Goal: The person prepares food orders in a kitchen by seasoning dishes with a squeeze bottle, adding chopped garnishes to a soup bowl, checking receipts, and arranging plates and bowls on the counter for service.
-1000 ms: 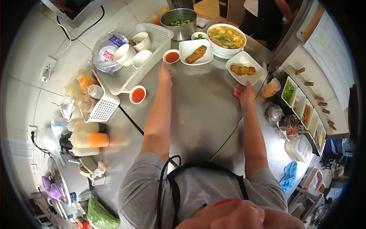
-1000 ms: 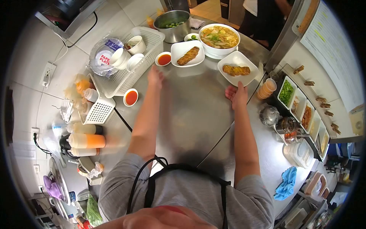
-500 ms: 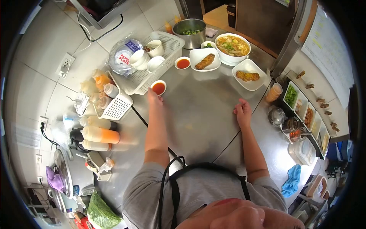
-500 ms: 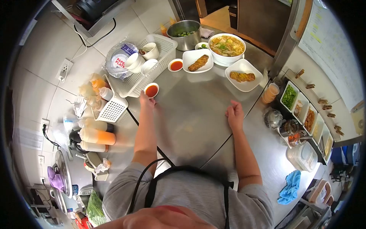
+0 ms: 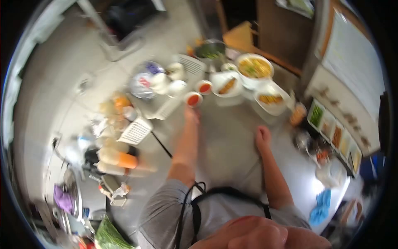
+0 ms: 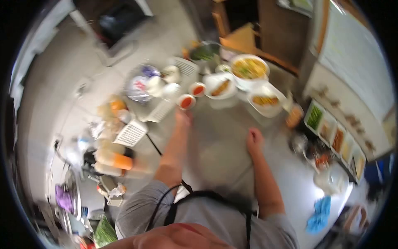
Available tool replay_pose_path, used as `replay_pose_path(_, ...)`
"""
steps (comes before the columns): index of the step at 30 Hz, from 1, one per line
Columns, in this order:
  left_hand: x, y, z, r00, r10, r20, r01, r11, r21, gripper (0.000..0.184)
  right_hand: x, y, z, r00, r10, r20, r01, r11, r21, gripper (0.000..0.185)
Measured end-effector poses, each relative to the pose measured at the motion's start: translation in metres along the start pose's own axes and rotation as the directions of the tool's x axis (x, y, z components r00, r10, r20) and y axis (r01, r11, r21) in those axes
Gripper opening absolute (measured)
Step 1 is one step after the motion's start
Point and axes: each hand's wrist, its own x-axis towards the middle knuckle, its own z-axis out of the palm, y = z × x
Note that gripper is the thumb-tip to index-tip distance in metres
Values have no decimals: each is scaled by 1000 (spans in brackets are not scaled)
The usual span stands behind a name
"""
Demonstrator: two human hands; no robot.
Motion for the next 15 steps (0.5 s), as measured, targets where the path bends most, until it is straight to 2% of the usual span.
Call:
replay_pose_path(1, -22, 5, -5, 991, -74, -112, 93, 979, 179, 33, 0, -7, -1, 1000, -10, -3, 10, 999, 43, 9)
replay_pose_path(2, -6, -18, -37, 997, -40, -68, 56, 965, 258, 29, 0, -2, -2, 999, 11, 42, -11, 1000, 6, 8)
replay_pose_path(3, -29, -16, -38, 996, 70, -53, -53, 963, 263, 25, 0, 2, -2, 995, 64, 71, -67, 997, 40, 9)
replay_pose_path(5, -58, -5, -51, 998, -1, 59, -18, 950, 313, 25, 1, 4, -1, 985, 129, 113, -138, 988, 71, 9)
replay_pose_path(7, -74, 12, -66, 990, -118, 76, 91, 950, 299, 24, 1, 3, -2, 978, 155, 139, -167, 983, 76, 9)
replay_pose_path(11, -96, 36, -107, 934, -328, 140, 276, 913, 299, 26, 0, -5, -3, 994, 7, 108, -10, 1000, 29, 9)
replay_pose_path(14, -109, 65, -120, 869, -494, 18, 442, 794, 417, 26, -2, -13, -6, 994, -48, 103, 51, 998, -34, 10)
replay_pose_path(15, -106, 82, -119, 834, -546, 81, 440, 747, 499, 27, -2, -14, -6, 994, -61, 96, 66, 996, -57, 9)
